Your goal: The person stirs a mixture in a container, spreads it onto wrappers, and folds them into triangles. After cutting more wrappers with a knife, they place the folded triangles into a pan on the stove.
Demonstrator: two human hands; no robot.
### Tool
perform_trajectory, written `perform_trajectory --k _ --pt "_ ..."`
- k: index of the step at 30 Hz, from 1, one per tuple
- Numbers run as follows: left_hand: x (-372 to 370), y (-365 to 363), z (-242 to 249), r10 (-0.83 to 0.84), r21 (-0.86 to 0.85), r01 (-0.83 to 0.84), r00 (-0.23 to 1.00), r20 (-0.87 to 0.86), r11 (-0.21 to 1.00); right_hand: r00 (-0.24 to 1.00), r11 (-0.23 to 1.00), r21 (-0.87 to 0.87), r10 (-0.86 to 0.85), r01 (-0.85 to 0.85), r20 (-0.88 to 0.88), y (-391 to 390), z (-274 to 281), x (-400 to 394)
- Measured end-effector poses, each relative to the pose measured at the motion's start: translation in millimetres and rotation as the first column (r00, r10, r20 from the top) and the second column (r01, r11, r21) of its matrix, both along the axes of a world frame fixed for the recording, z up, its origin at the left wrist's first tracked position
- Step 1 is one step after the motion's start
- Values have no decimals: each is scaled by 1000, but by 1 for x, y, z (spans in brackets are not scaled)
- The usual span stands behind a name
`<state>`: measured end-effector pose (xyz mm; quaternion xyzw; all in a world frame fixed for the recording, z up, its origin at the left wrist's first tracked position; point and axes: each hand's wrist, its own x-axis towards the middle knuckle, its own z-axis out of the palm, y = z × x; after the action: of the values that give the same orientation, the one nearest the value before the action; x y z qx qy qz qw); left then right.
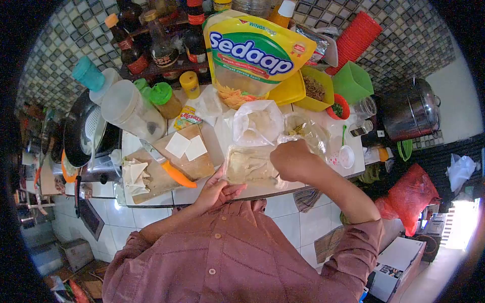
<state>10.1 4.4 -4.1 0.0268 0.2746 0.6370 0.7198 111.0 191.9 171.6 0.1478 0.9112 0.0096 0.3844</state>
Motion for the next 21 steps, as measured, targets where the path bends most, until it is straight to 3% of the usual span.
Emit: perform_trajectory --k 3,5,6,8,9,11,12,14,18,20,21 --pt "-1 0 -1 1 -4 -1 1000 16 1000 989 992 -88 -96 87 -108 19 -21 19" --pt "-1 0 2 -18 -27 18 1000 -2 999 923 901 -377 -312 213 -225 23 -37 28" --pt "-1 1 5 -20 -27 20 1000 -2 999 923 901 -377 -314 215 -224 22 -50 32" --pt "-2 2 11 -42 -98 39 999 -28 994 773 715 -601 -588 359 -237 17 -75 41" --pt "-3 2 14 -43 -99 39 999 -31 994 772 714 -602 -588 357 -239 14 -81 46" --pt "-3 0 18 -22 -91 18 999 -45 996 613 570 -727 -746 383 -262 6 -90 56" --pt "-2 -1 17 -27 -93 23 998 -48 995 608 567 -729 -749 384 -263 1 -92 61" --pt "0 -1 16 28 -103 -34 998 -55 994 442 495 -734 -848 465 -292 -5 -93 68" --pt "2 -3 15 48 -116 -55 997 -61 992 339 454 -684 -889 571 -308 -14 -82 88" --pt "3 -2 13 46 -118 -58 994 -101 991 197 544 -628 -821 556 -537 -19 -85 103" --pt "3 -2 15 43 -117 -55 993 -107 992 191 543 -631 -821 554 -538 -24 -83 107"
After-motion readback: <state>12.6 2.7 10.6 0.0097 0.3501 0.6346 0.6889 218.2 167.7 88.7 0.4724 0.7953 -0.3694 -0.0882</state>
